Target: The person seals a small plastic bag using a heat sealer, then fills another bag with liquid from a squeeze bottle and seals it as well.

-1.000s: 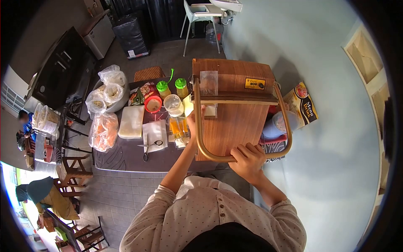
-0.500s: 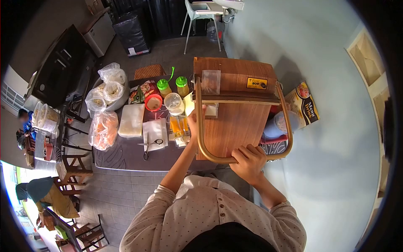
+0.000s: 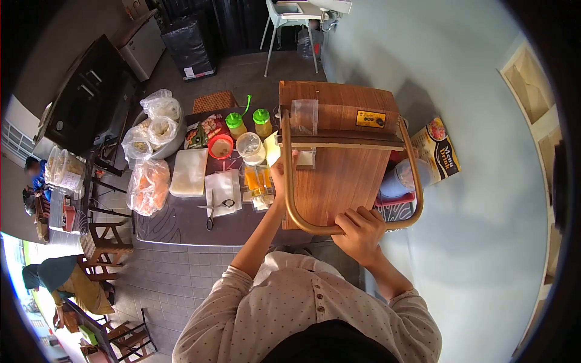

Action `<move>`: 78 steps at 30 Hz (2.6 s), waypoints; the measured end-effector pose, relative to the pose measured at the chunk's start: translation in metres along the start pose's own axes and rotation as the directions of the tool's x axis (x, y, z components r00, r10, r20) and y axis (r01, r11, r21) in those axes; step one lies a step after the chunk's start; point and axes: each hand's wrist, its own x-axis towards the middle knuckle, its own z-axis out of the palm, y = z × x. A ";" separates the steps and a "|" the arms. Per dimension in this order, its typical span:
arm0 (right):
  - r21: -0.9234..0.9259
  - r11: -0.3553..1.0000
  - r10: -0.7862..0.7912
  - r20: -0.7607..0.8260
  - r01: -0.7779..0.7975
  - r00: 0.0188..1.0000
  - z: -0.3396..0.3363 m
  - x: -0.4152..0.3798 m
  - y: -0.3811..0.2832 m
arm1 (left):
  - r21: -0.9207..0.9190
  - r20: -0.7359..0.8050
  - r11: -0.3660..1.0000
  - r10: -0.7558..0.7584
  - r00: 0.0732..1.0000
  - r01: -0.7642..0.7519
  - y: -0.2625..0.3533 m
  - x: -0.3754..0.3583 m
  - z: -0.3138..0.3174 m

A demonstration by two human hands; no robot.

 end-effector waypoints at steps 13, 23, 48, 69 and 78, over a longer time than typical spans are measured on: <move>-0.004 1.000 0.001 0.019 -0.001 1.000 0.002 -0.002 0.000 | 0.022 0.009 0.999 0.031 0.999 -0.032 -0.015 0.004 -0.002; -0.117 0.993 0.002 -0.061 -0.010 0.998 0.013 -0.007 -0.004 | 0.000 0.043 1.000 -0.004 0.999 0.004 -0.003 0.002 -0.003; -0.236 0.968 0.018 -0.247 -0.079 0.969 0.034 -0.022 -0.008 | -0.160 0.119 0.982 -0.078 0.990 0.097 0.001 -0.001 -0.008; -0.224 0.971 0.023 -0.256 -0.082 0.966 0.033 -0.021 -0.009 | -0.115 0.086 0.991 -0.059 0.995 0.069 -0.013 0.004 -0.010; -0.225 0.970 0.030 -0.275 -0.094 0.961 0.036 -0.023 -0.009 | -0.189 0.120 0.977 -0.077 0.990 0.099 -0.007 0.001 -0.010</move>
